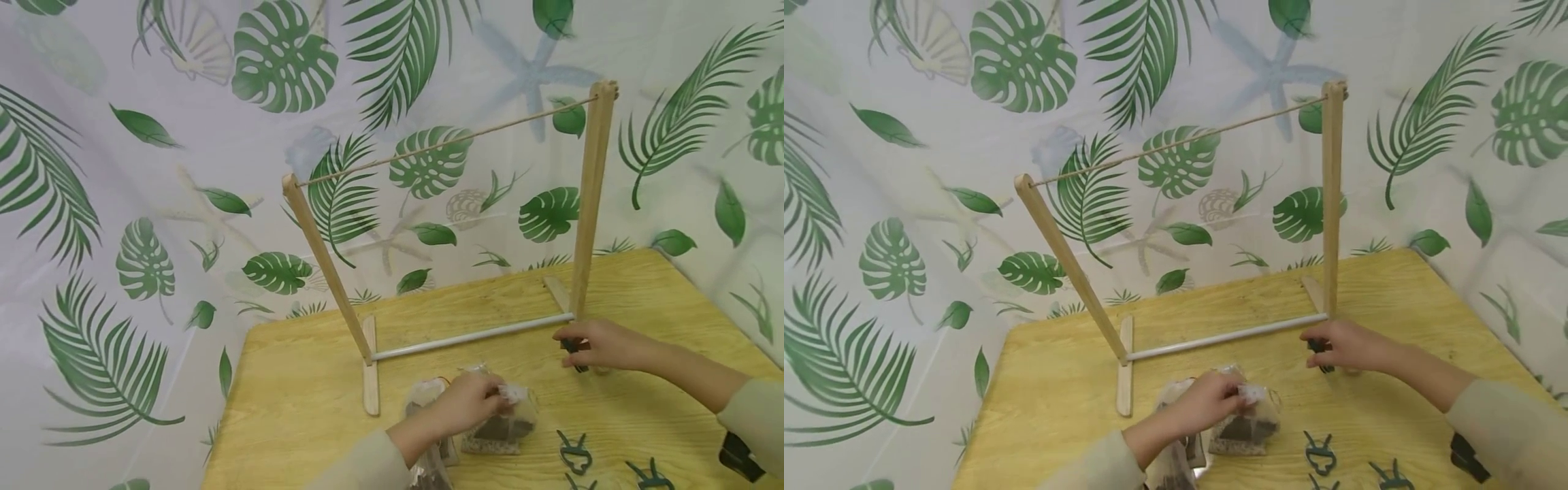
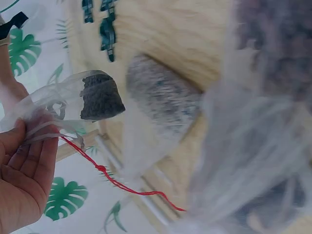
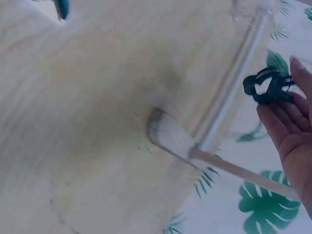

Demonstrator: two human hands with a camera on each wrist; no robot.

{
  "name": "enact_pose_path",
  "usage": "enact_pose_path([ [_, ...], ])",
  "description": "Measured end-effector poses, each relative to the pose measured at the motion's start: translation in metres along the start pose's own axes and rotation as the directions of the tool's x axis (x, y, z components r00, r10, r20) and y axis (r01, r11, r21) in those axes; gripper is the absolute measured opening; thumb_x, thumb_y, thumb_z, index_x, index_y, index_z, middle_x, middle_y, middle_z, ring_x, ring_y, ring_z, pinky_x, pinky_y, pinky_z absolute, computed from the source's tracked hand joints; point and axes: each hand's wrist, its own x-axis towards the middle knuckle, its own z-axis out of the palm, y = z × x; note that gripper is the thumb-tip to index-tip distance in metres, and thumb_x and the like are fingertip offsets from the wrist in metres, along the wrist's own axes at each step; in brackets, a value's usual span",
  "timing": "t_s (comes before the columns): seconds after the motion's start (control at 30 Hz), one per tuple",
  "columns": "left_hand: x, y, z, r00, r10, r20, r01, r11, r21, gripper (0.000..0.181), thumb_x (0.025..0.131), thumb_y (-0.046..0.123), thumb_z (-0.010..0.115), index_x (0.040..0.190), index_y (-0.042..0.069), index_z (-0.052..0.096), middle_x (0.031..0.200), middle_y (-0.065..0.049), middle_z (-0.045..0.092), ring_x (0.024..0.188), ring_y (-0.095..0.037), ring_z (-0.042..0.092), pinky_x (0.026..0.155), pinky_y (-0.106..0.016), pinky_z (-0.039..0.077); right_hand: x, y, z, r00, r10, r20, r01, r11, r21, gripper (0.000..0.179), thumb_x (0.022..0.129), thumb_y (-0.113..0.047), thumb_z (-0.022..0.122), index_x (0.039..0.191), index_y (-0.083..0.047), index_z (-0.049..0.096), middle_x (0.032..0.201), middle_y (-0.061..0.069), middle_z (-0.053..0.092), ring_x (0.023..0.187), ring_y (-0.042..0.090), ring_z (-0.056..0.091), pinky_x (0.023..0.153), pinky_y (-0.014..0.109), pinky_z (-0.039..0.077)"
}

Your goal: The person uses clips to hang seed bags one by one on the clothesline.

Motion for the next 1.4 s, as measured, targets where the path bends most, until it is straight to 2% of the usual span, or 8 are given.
enact_pose_path([
  [0.1, 0.004, 0.007, -0.004, 1.0, 0.028, -0.013, -0.028, 0.999, 0.031, 0.016, 0.098, 0.014, 0.051, 0.087, 0.01, 0.062, 0.082, 0.004, 0.069, 0.067, 0.001, 0.062, 0.055, -0.013, 0.044, 0.001, -0.006, -0.01, 1.0, -0.014, -0.007, 0.014, 1.0, 0.019, 0.049, 0.082, -0.022, 0.073, 0.113, 0.013, 0.06, 0.1, 0.018, 0.065, 0.087, 0.03, 0.066, 0.07, 0.031, 0.056],
  [0.4, 0.017, 0.035, -0.031, 0.997, 0.056, -0.05, -0.05, 0.992, 0.112, 0.014, 0.098, 0.019, 0.053, 0.097, 0.014, 0.066, 0.087, 0.007, 0.07, 0.072, -0.001, 0.062, 0.06, -0.013, 0.046, 0.006, -0.024, -0.043, 0.983, -0.121, -0.139, 0.106, 0.988, -0.11, 0.041, 0.076, -0.008, 0.078, 0.11, 0.009, 0.062, 0.098, 0.017, 0.067, 0.086, 0.033, 0.068, 0.068, 0.029, 0.056],
  [0.5, 0.02, 0.042, -0.045, 0.993, 0.083, -0.085, -0.069, 0.985, 0.158, 0.014, 0.097, 0.018, 0.055, 0.097, 0.013, 0.068, 0.086, 0.005, 0.07, 0.067, 0.0, 0.059, 0.058, -0.013, 0.044, 0.009, -0.03, -0.056, 0.965, -0.172, -0.197, 0.134, 0.972, -0.191, 0.043, 0.071, -0.004, 0.08, 0.109, 0.007, 0.063, 0.096, 0.014, 0.068, 0.084, 0.029, 0.068, 0.066, 0.028, 0.056],
  [0.67, 0.022, 0.052, -0.062, 0.985, 0.103, -0.136, -0.078, 0.982, 0.173, 0.016, 0.096, 0.02, 0.056, 0.097, 0.012, 0.07, 0.085, 0.002, 0.07, 0.062, 0.002, 0.054, 0.057, -0.012, 0.041, 0.014, -0.042, -0.078, 0.935, -0.249, -0.252, 0.134, 0.908, -0.397, 0.044, 0.066, -0.006, 0.084, 0.105, 0.002, 0.066, 0.095, 0.007, 0.068, 0.079, 0.021, 0.066, 0.063, 0.028, 0.054],
  [1.0, 0.043, 0.076, -0.097, 0.956, 0.132, -0.264, -0.122, 0.991, 0.053, 0.015, 0.094, 0.018, 0.06, 0.088, 0.012, 0.072, 0.086, 0.003, 0.071, 0.074, -0.004, 0.064, 0.064, -0.013, 0.046, 0.027, -0.07, -0.132, 0.865, -0.348, -0.363, 0.195, 0.898, -0.395, 0.048, 0.059, 0.005, 0.085, 0.103, 0.0, 0.066, 0.092, 0.007, 0.069, 0.076, 0.024, 0.07, 0.062, 0.023, 0.055],
  [1.17, 0.054, 0.092, -0.114, 0.931, 0.141, -0.337, -0.157, 0.987, -0.022, 0.012, 0.092, 0.02, 0.063, 0.085, 0.013, 0.069, 0.081, 0.006, 0.07, 0.065, -0.003, 0.058, 0.058, -0.015, 0.044, 0.031, -0.084, -0.159, 0.825, -0.382, -0.417, 0.2, 0.887, -0.416, 0.049, 0.057, 0.003, 0.086, 0.101, -0.002, 0.067, 0.089, 0.004, 0.068, 0.079, 0.003, 0.067, 0.067, 0.01, 0.05],
  [1.3, 0.062, 0.104, -0.129, 0.924, 0.141, -0.356, -0.168, 0.985, -0.046, 0.012, 0.093, 0.021, 0.062, 0.087, 0.012, 0.068, 0.086, 0.002, 0.071, 0.06, -0.004, 0.052, 0.054, -0.019, 0.039, 0.029, -0.098, -0.177, 0.798, -0.372, -0.473, 0.183, 0.899, -0.398, 0.049, 0.058, 0.006, 0.084, 0.104, -0.001, 0.067, 0.093, 0.003, 0.067, 0.089, -0.017, 0.053, 0.074, 0.002, 0.044],
  [1.4, 0.067, 0.111, -0.14, 0.918, 0.147, -0.369, -0.166, 0.986, -0.021, 0.013, 0.093, 0.019, 0.061, 0.086, 0.01, 0.069, 0.089, 0.0, 0.071, 0.067, -0.003, 0.057, 0.057, -0.018, 0.041, 0.028, -0.108, -0.19, 0.79, -0.36, -0.496, 0.171, 0.907, -0.386, 0.052, 0.058, 0.01, 0.083, 0.106, 0.0, 0.066, 0.098, -0.011, 0.065, 0.092, -0.022, 0.049, 0.076, 0.001, 0.042],
])
